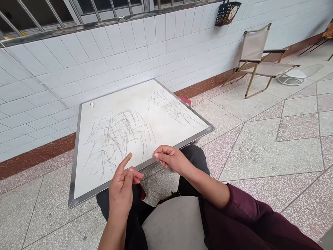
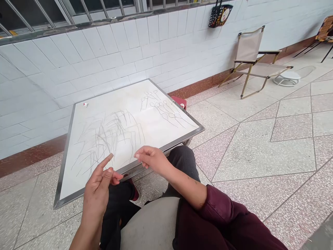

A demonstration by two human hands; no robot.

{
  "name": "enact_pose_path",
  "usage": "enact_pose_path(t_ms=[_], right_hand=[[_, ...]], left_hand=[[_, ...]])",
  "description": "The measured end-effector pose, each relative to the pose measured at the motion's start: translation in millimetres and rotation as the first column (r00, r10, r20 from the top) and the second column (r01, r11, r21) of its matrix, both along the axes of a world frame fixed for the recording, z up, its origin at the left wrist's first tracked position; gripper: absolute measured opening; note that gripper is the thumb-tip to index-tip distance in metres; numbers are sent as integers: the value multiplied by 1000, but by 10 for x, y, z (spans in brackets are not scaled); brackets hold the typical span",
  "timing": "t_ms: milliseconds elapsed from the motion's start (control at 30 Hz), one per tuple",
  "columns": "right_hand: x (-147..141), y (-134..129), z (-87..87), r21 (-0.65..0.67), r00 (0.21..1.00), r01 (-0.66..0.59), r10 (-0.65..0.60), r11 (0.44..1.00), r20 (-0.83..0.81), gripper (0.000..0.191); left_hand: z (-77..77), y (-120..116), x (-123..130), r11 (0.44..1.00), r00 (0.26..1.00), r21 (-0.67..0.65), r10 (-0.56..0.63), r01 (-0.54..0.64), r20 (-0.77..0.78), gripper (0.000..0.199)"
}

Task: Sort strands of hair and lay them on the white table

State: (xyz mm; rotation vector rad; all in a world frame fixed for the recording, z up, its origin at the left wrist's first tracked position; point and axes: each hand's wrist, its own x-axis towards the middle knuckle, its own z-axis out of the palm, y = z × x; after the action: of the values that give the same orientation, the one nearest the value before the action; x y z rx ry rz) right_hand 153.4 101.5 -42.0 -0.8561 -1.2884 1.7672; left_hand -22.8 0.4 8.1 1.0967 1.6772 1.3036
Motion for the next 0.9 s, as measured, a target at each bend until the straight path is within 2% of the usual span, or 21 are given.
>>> enact_pose_path(t_ms=[100, 167, 233, 333, 467, 633, 733, 900], right_hand=[[35, -1, 13, 10, 1000, 0, 0, 1000, -8, 25], [31, -19, 32, 11, 1000, -18, 18, 1000, -15, 24], [6, -43, 54, 2, 999, -33, 33, 999, -32, 24], [-46, -61, 75, -11, 997, -44, 43, 999, -69, 24], [-96, -33, 71, -8, 995, -37, 36, 999, -90, 23], [-116, 22, 58, 4, 998, 21, -21, 1000, -62, 22], [-114, 37, 52, 24, 998, 39, -38, 999, -46, 22], [-99, 41, 55, 38, 996, 67, -65, 997, -59, 20]], left_hand=[[-30, 21, -126, 992, 995, 73, 100, -101, 8, 50], [-89, 56, -177, 990, 992, 86, 107, -113, 71, 47], [-176, 101, -176, 997, 980, 52, 51, -62, 194, 48], [-293, 161, -72, 994, 936, -43, -77, 98, 343, 53], [-310, 193, 136, 963, 852, -82, -186, 258, 490, 56], [-257, 170, 279, 941, 827, -141, -190, 307, 529, 67], [-281, 134, 313, 940, 819, -146, -183, 307, 543, 74], [-340, 92, 349, 941, 818, -141, -187, 308, 543, 71]])
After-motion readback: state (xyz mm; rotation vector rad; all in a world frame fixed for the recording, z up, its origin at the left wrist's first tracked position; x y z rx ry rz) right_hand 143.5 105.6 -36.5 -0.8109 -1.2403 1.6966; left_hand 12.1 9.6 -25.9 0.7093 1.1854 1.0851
